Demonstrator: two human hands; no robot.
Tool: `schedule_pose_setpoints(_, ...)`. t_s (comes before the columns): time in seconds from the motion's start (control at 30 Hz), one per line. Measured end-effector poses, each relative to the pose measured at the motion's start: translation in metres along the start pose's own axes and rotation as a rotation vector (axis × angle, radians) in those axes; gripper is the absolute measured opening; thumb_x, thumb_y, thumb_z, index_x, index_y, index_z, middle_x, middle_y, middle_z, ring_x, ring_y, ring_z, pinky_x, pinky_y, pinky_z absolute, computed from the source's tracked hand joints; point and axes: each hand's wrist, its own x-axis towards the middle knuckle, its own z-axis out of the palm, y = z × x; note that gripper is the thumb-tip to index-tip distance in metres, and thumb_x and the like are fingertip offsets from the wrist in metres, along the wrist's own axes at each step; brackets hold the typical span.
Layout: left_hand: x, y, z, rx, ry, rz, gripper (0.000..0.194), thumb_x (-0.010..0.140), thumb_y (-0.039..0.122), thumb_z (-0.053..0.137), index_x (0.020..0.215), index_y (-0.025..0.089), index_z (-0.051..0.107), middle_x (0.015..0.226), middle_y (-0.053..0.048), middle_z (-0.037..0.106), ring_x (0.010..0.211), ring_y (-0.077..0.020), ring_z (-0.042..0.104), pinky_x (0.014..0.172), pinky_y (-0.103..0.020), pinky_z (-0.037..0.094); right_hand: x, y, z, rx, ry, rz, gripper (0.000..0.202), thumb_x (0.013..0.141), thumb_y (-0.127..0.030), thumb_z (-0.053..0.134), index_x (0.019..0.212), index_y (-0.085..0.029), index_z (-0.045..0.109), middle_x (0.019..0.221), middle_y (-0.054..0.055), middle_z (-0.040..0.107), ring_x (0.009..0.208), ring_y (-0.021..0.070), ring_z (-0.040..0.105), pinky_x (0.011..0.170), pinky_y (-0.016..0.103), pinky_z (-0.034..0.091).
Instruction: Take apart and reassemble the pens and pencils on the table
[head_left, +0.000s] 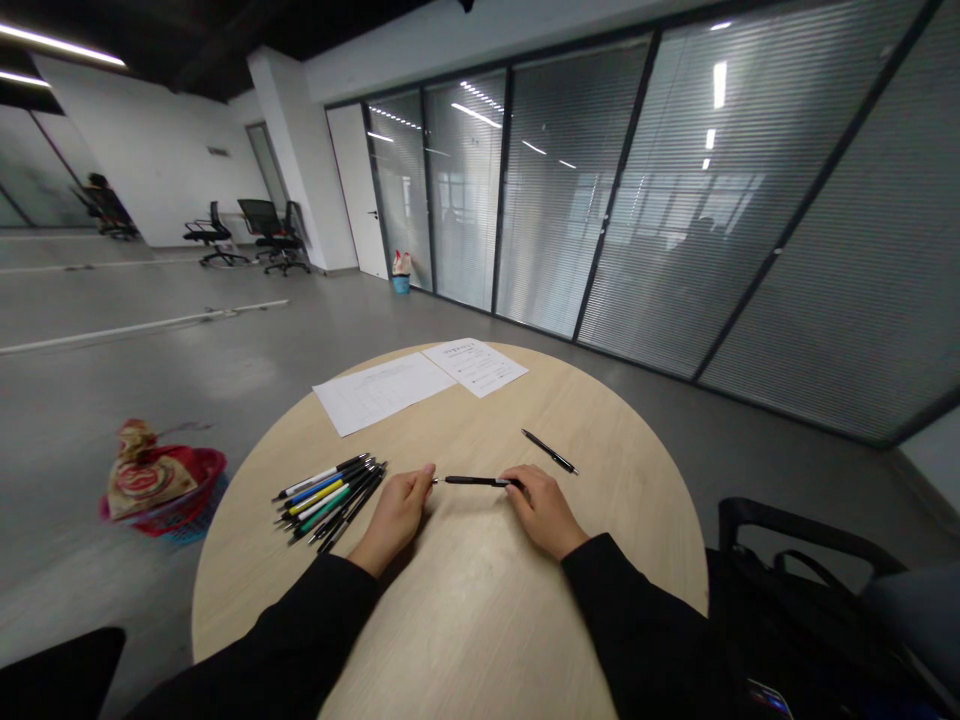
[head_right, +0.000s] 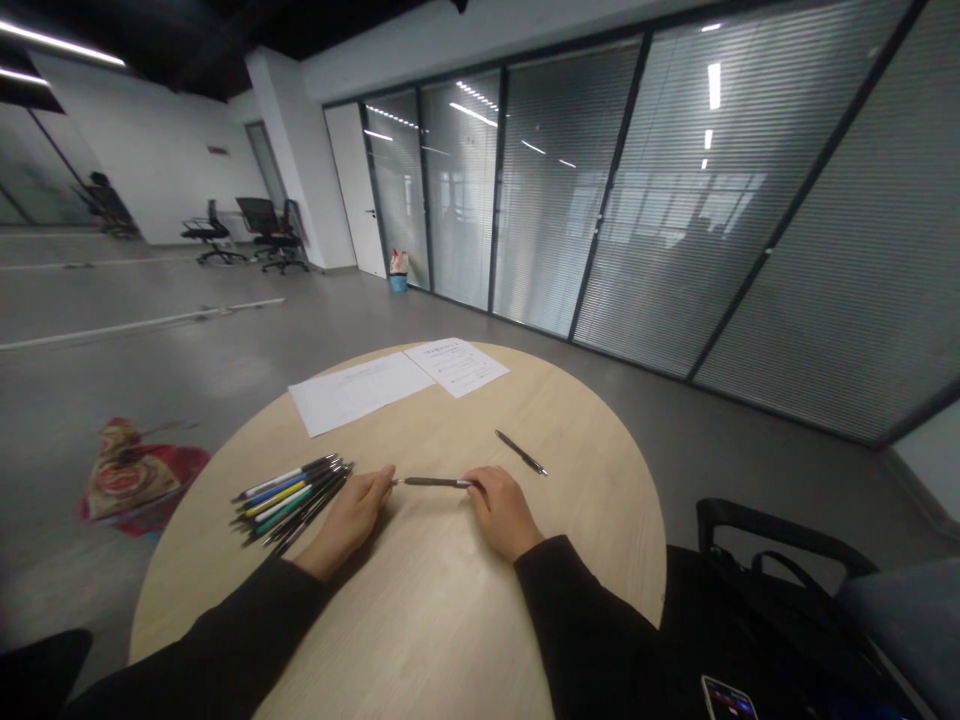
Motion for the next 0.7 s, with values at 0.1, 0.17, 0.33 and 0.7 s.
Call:
schedule_pose_setpoints(0.1,-0.0013,0.0012,0.0004,-0.013,-0.012,-0.011,0.053,0.087,0.066,0.037,0.056,0.024,0.029,0.053,0.006,0.024,0.051,-0.0120,0.025,0.053,-0.028,0.021,-0.0003,0.0013,0.0008,0.001,0.002,-0.007,0.017,0.094,-0.013,0.053,0.099,-0.019,0.068,0.098,0.008,0.071,0.096,0.0221,0.062,0.088,0.036,0.047)
schedule_pose_setpoints(0.17,-0.0017,0.0013,0.0006,-0.021,-0.019,-0.012,0.054,0.087,0.067,0.036,0.055,0.024,0.029,0.052,0.006,0.024,0.050,-0.0119,0.025,0.053,-0.028,0.021,-0.0006,0.0030,0.0015,0.002,0.002,-0.009,0.017,0.093,-0.013,0.053,0.099,-0.019,0.069,0.098,0.008,0.071,0.095,0.0220,0.062,0.088,0.036,0.047)
schedule_pose_setpoints(0.33,-0.0017,0.0012,0.0010,-0.031,-0.030,-0.008,0.056,0.086,0.070,0.038,0.054,0.024,0.029,0.051,0.006,0.025,0.050,-0.0116,0.025,0.051,-0.028,0.021,-0.0012,0.0053,0.0026,0.002,-0.013,-0.009,0.018,0.093,-0.013,0.053,0.100,-0.019,0.069,0.099,0.008,0.071,0.095,0.0218,0.062,0.089,0.037,0.047)
schedule_pose_setpoints(0.7,-0.0016,0.0012,0.0023,-0.038,-0.064,-0.005,0.059,0.085,0.071,0.040,0.051,0.023,0.033,0.048,0.005,0.028,0.048,-0.0112,0.027,0.049,-0.027,0.022,-0.0016,0.0048,0.0031,-0.005,-0.028,-0.022,0.018,0.094,-0.014,0.054,0.100,-0.020,0.069,0.098,0.007,0.071,0.096,0.0221,0.062,0.088,0.037,0.047)
